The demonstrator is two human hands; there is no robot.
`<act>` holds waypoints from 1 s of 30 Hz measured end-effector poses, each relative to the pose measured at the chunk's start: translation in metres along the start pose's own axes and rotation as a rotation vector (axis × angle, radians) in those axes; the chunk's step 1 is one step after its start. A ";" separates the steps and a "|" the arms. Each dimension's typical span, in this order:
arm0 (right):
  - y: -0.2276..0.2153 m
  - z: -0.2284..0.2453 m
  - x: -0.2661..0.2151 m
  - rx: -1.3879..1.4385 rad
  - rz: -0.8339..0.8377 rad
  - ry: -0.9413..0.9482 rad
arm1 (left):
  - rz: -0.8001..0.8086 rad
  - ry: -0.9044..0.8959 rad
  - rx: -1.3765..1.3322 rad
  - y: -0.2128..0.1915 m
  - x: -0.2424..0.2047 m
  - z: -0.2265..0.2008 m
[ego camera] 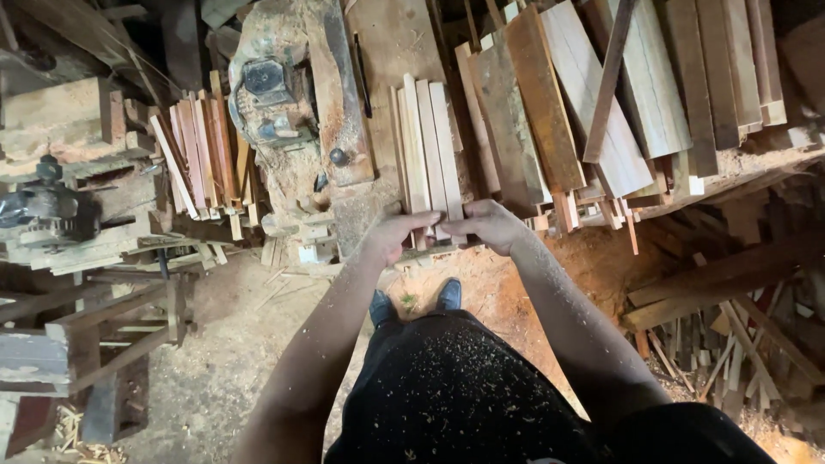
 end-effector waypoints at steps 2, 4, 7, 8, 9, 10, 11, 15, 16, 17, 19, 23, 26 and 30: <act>-0.020 -0.043 0.043 0.017 -0.015 -0.038 | -0.075 0.094 -0.114 -0.021 0.033 0.014; -0.017 -0.028 0.043 0.058 -0.028 -0.057 | -0.061 0.085 -0.108 -0.014 0.024 0.007; -0.010 -0.010 0.034 0.104 -0.037 -0.080 | -0.009 0.067 -0.049 -0.005 0.008 -0.001; -0.007 -0.004 0.031 0.108 -0.034 -0.089 | 0.031 0.064 0.006 0.000 0.004 -0.005; -0.013 -0.005 0.028 0.104 -0.031 -0.087 | 0.029 0.065 0.001 -0.015 0.022 0.007; -0.017 -0.007 0.026 0.086 -0.011 -0.082 | 0.023 0.094 -0.009 -0.030 0.040 0.017; -0.022 -0.009 0.022 0.068 0.008 -0.076 | 0.018 0.122 -0.019 -0.045 0.058 0.028; 0.002 0.001 0.003 0.117 0.033 -0.034 | -0.053 0.117 -0.143 -0.034 0.052 0.026; 0.006 0.002 0.000 0.123 0.039 -0.026 | -0.054 0.128 -0.100 -0.030 0.043 0.019; 0.009 0.005 -0.003 0.130 0.043 -0.020 | -0.054 0.140 -0.055 -0.025 0.035 0.010; 0.014 0.008 -0.008 0.139 0.043 -0.008 | -0.064 0.149 -0.039 -0.031 0.031 0.008; 0.021 0.010 -0.015 0.162 0.048 0.026 | -0.046 0.136 -0.029 -0.005 -0.013 -0.015; 0.021 0.019 -0.025 0.141 0.001 -0.023 | -0.024 0.255 0.029 -0.023 -0.010 -0.014; 0.033 0.034 -0.034 0.072 -0.019 -0.120 | 0.020 0.368 -0.036 -0.017 -0.032 -0.017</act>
Point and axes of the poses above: each hand's wrist, its own x-axis towards the middle knuckle, its own y-axis out of the palm, z = x × y, the point moved 8 cm from there along x, towards the middle knuckle, and after that the axes turned 7 degrees about -x, right-handed, at the moved point
